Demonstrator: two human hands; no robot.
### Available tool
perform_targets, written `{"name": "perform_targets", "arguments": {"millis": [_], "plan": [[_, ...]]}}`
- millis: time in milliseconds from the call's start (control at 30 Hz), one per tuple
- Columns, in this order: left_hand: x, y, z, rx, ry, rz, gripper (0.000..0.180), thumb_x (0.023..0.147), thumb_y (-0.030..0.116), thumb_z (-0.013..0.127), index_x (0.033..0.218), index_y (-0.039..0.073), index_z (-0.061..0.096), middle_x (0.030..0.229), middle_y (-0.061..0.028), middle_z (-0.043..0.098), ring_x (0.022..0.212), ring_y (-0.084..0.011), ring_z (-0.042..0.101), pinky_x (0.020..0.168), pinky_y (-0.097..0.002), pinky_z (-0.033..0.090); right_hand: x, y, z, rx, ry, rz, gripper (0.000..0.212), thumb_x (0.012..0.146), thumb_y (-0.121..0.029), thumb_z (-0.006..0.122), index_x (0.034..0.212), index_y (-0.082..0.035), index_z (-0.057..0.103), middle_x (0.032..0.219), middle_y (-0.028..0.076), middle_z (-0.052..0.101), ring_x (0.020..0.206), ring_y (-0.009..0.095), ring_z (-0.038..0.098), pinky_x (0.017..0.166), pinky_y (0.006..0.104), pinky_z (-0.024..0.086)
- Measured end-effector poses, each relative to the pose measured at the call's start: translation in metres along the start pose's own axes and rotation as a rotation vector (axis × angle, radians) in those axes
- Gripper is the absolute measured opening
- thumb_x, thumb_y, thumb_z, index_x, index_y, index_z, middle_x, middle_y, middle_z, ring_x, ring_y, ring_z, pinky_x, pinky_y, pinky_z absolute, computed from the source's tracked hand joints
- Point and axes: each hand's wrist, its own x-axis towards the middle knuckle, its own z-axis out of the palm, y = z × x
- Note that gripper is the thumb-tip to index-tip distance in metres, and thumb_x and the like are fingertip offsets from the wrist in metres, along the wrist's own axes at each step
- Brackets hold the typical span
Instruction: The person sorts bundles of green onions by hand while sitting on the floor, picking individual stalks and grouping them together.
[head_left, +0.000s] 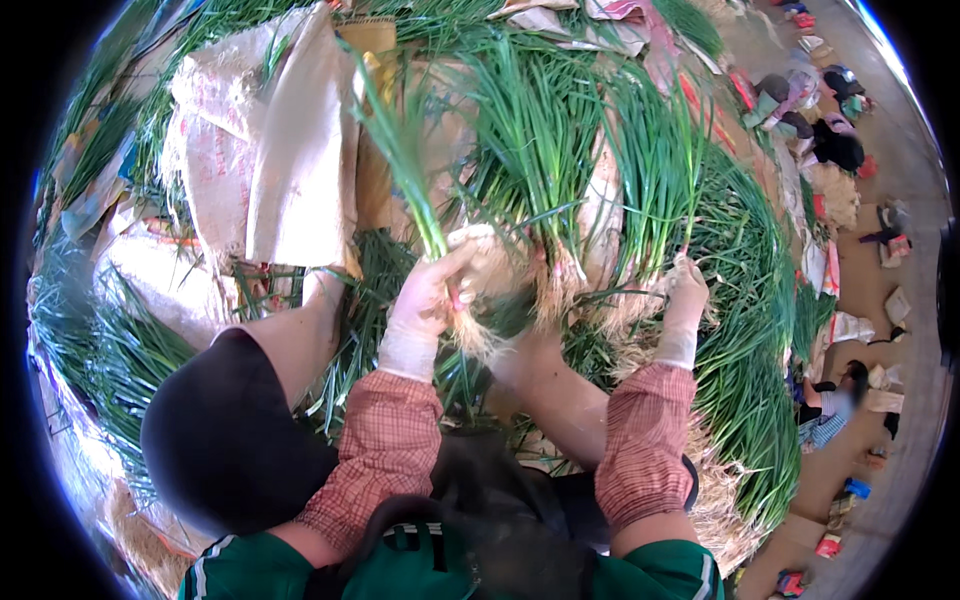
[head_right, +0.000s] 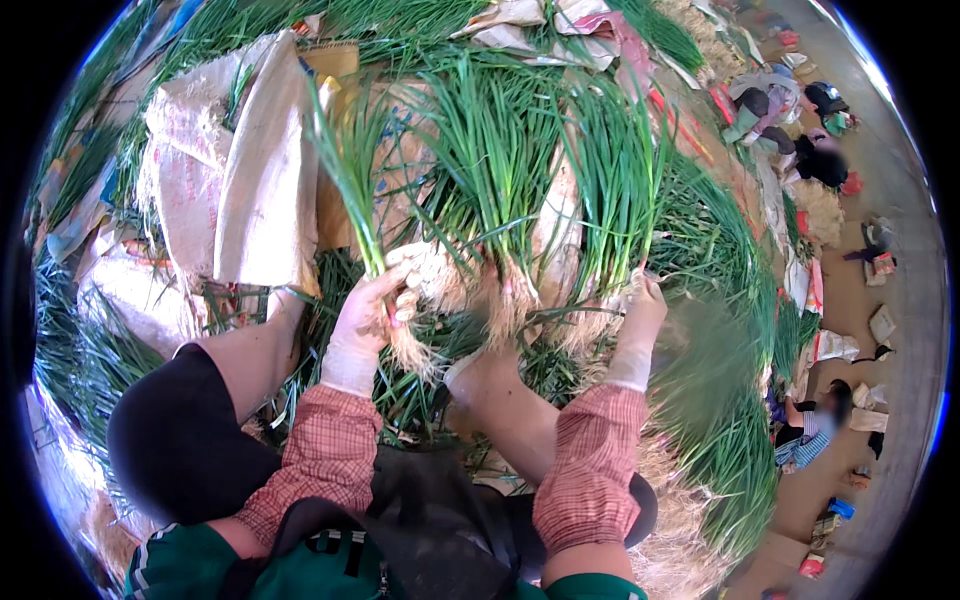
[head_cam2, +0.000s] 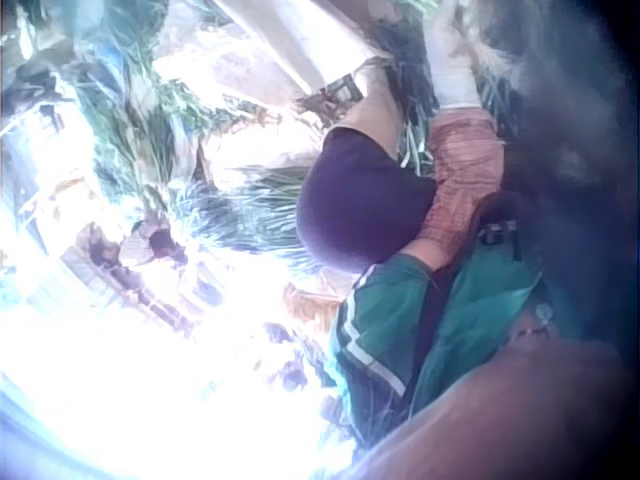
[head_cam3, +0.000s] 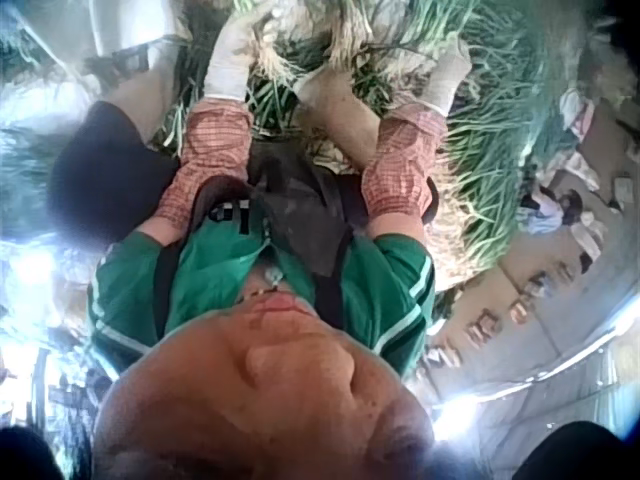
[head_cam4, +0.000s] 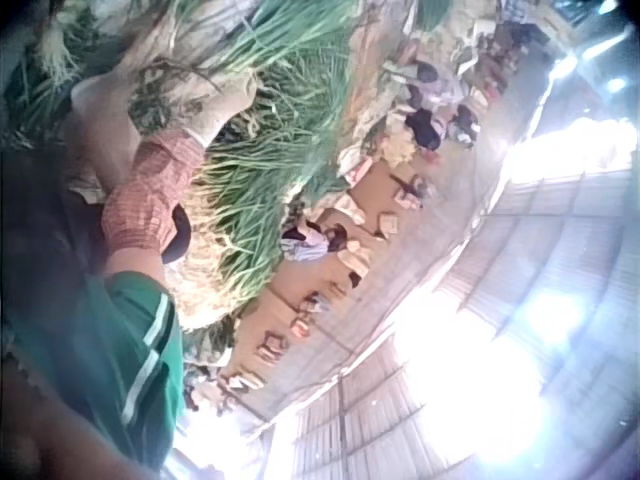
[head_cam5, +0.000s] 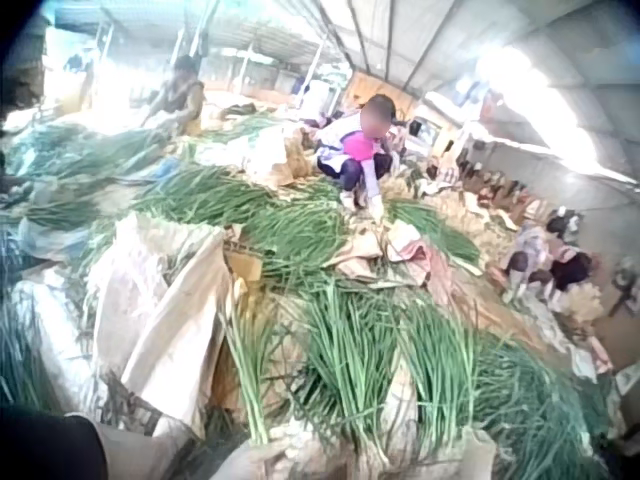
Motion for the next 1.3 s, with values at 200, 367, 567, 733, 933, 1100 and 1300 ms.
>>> {"name": "perform_targets", "arguments": {"millis": [200, 367, 567, 733, 933, 1100, 1300], "plan": [[0.002, -0.012, -0.007, 0.301, 0.255, -0.072, 0.018, 0.083, 0.013, 0.067, 0.096, 0.002, 0.064, 0.068, -0.0013, 0.058, 0.053, -0.01, 0.051, 0.04, -0.0215, 0.037, -0.045, -0.027, 0.037, -0.073, -0.111, -0.273, 0.03, 0.086, -0.027, 0.062, 0.105, -0.003, 0.063, 0.105, 0.017, 0.064, 0.099, 0.029, 0.061, 0.086, 0.037, 0.048], [0.002, -0.023, 0.001, 0.309, 0.25, -0.126, 0.021, 0.08, 0.015, 0.07, 0.095, 0.001, 0.065, 0.067, -0.0019, 0.062, 0.05, -0.0075, 0.051, 0.04, -0.0203, 0.037, -0.089, -0.06, 0.093, -0.771, -0.311, -0.27, 0.026, 0.089, -0.034, 0.054, 0.088, -0.011, 0.066, 0.079, 0.011, 0.067, 0.07, 0.026, 0.066, 0.062, 0.036, 0.051], [0.006, -0.043, 0.012, 0.509, 0.302, -0.017, 0.027, 0.07, 0.008, 0.079, 0.094, 0.001, 0.067, 0.07, -0.0046, 0.065, 0.048, -0.007, 0.048, 0.039, -0.0194, 0.035, -0.143, -0.087, 0.089, -0.794, -0.443, -0.872, 0.021, 0.091, -0.026, 0.048, 0.081, -0.012, 0.06, 0.057, 0.007, 0.054, 0.049, 0.018, 0.057, 0.046, 0.0332, 0.048], [-0.001, -0.029, 0.001, 0.304, 0.174, -0.158, 0.02, 0.082, 0.016, 0.069, 0.094, -0.001, 0.067, 0.072, -0.0064, 0.065, 0.043, -0.0061, 0.046, 0.034, -0.0203, 0.032, -0.113, -0.091, 0.117, 0.387, -0.778, 0.255, 0.051, 0.099, -0.039, 0.036, 0.118, 0.004, 0.054, 0.098, 0.01, 0.066, 0.083, 0.017, 0.063, 0.075, 0.0292, 0.05], [-0.008, -0.014, -0.014, -0.067, 0.061, -0.112, 0.025, 0.089, 0.012, 0.056, 0.107, -0.004, 0.057, 0.074, -0.0051, 0.06, 0.051, -0.0082, 0.052, 0.041, -0.0198, 0.044, -0.114, -0.092, 0.194, 1.377, -0.589, 0.878, 0.028, 0.093, -0.021, 0.053, 0.11, 0.0, 0.057, 0.085, 0.009, 0.062, 0.073, 0.02, 0.061, 0.065, 0.0297, 0.051], [0.001, 0.014, -0.03, 0.213, 0.331, 0.072, 0.02, 0.087, 0.016, 0.062, 0.102, 0.002, 0.06, 0.063, 0.0015, 0.053, 0.048, -0.0066, 0.047, 0.04, -0.0185, 0.037, -0.047, -0.138, 0.178, 0.569, -0.501, -0.165, 0.034, 0.094, -0.029, 0.046, 0.102, -0.001, 0.063, 0.091, 0.013, 0.063, 0.079, 0.023, 0.061, 0.07, 0.0322, 0.048], [-0.01, 0.013, -0.012, 0.145, 0.094, 0.137, 0.034, 0.088, 0.011, 0.06, 0.12, 0.003, 0.055, 0.067, 0.0028, 0.052, 0.058, -0.0072, 0.053, 0.055, -0.0221, 0.05, 0.045, -0.278, 0.137, -0.687, -0.813, -0.791, 0.041, 0.087, -0.039, 0.056, 0.098, 0.001, 0.065, 0.092, 0.018, 0.066, 0.083, 0.03, 0.065, 0.078, 0.0412, 0.05]]}}
